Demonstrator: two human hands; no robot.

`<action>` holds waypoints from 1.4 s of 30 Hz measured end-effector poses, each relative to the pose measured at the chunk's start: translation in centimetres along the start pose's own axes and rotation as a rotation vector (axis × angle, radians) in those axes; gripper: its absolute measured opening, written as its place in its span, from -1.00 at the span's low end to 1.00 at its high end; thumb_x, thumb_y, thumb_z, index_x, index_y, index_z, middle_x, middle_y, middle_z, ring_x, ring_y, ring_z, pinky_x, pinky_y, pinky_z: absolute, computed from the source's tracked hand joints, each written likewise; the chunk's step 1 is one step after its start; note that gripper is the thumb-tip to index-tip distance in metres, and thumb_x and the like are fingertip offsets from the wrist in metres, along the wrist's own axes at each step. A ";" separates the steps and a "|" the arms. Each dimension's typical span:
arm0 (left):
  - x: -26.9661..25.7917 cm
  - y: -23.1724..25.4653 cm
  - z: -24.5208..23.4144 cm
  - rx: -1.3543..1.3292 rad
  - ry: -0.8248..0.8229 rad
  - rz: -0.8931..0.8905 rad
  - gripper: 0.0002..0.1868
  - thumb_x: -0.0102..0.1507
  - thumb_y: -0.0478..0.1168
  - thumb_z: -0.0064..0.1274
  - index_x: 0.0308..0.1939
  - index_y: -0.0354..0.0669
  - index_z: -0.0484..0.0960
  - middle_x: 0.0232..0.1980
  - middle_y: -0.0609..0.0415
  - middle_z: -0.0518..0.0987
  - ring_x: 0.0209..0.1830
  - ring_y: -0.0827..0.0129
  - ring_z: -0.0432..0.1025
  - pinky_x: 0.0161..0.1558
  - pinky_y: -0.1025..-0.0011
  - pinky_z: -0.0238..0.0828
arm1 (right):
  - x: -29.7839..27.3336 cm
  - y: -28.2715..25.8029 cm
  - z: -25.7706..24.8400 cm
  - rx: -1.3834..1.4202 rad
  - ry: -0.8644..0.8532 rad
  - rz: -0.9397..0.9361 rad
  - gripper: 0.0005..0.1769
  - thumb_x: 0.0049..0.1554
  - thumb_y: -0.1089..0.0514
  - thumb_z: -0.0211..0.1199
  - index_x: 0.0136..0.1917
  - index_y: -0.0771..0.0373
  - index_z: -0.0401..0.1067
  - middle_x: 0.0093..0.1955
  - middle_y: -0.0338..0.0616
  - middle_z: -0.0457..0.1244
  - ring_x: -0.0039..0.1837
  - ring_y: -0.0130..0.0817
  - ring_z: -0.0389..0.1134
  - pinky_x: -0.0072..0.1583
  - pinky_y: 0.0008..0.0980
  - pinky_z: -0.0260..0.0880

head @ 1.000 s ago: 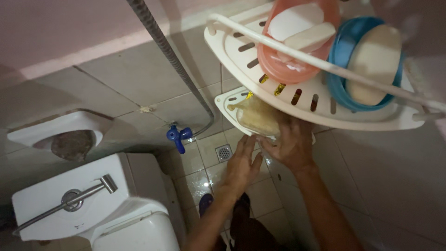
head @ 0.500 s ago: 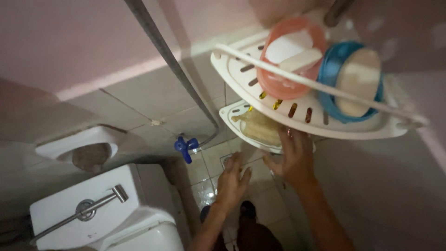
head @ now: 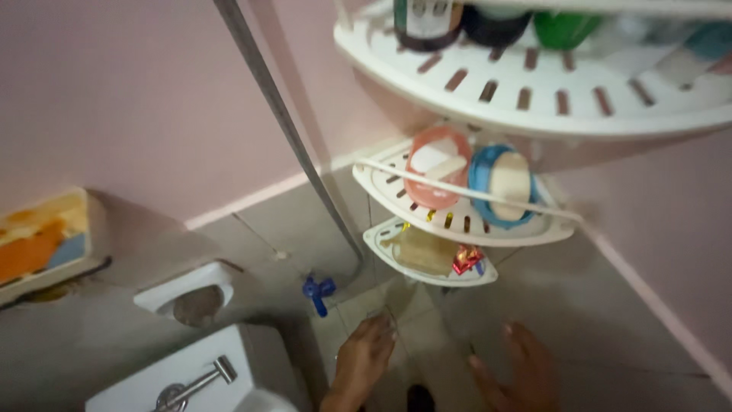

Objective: The person organizes items on a corner bathroom shelf. They place a gold-wrapped item and a loofah on the shelf, then adjust several bottles and containers on the upper tiers. The person also uses a handheld bidet sprayer to rinse the shelf and a wall-mounted soap dish.

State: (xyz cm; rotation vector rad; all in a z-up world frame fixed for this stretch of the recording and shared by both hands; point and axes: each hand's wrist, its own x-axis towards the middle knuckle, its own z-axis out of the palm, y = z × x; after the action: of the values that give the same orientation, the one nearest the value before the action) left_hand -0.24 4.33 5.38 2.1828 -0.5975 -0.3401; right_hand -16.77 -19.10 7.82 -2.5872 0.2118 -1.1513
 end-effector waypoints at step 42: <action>0.6 13.3 -5.2 0.056 0.189 0.385 -0.63 0.28 -0.20 0.17 0.13 -0.27 0.63 0.22 -0.13 0.59 0.03 -0.06 0.54 0.02 0.16 0.47 | 14.8 -3.1 -5.6 0.036 0.053 0.239 -0.64 0.07 0.15 0.46 0.11 0.30 0.49 0.04 0.03 0.38 0.02 -0.09 0.44 0.00 -0.22 0.47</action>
State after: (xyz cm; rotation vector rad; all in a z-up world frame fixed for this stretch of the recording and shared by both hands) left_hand -1.47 0.15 19.02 2.0650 -0.9057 0.0870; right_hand -11.04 -21.11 22.77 -2.4226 0.4922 -1.1254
